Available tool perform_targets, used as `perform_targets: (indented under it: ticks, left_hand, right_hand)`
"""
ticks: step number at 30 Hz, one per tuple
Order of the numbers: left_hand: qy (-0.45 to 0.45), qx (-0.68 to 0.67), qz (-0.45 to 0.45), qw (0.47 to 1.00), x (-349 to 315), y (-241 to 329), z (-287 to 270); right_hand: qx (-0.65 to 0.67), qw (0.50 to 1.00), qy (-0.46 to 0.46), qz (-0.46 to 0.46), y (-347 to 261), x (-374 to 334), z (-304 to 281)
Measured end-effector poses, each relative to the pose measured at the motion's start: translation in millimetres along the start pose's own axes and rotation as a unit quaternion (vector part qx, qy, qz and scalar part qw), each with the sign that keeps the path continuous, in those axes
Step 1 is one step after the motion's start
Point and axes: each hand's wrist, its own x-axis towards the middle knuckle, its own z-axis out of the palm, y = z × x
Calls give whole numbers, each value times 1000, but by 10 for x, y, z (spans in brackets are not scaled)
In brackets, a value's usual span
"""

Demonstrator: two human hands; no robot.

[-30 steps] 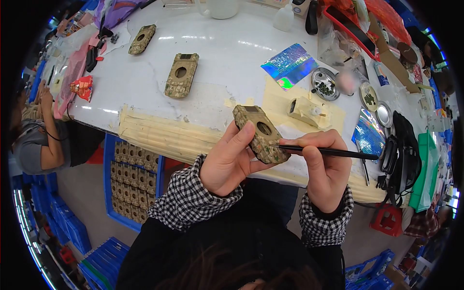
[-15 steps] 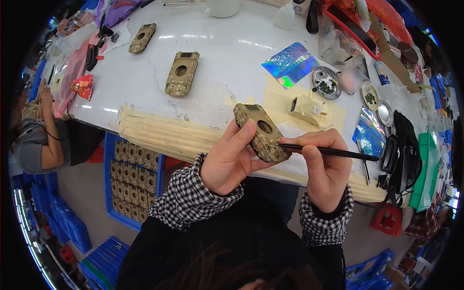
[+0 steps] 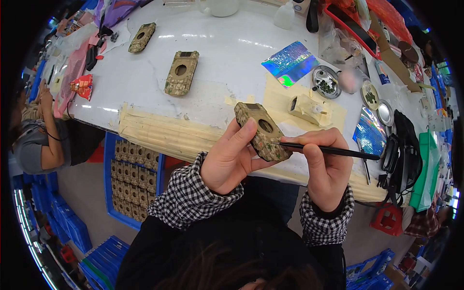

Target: Painting and detailing a small toy tank turret with a brush and using tweezers to handle small parts.

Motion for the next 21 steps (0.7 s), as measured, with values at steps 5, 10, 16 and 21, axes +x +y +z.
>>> perform_targets:
  ticks: [5, 10, 16, 21]
  left_hand:
    - [30, 35, 2, 999, -5, 1, 47]
    - [27, 33, 0, 999, -3, 4, 34]
    - [33, 30, 0, 999, -4, 4, 41]
    - [35, 30, -1, 999, -8, 6, 42]
  right_hand:
    - [3, 1000, -1, -14, 18, 9, 0]
    - [4, 1000, -2, -14, 11, 9, 3]
    - [-5, 1000, -4, -11, 25, 6, -6]
    - [-16, 1000, -11, -18, 27, 11, -10]
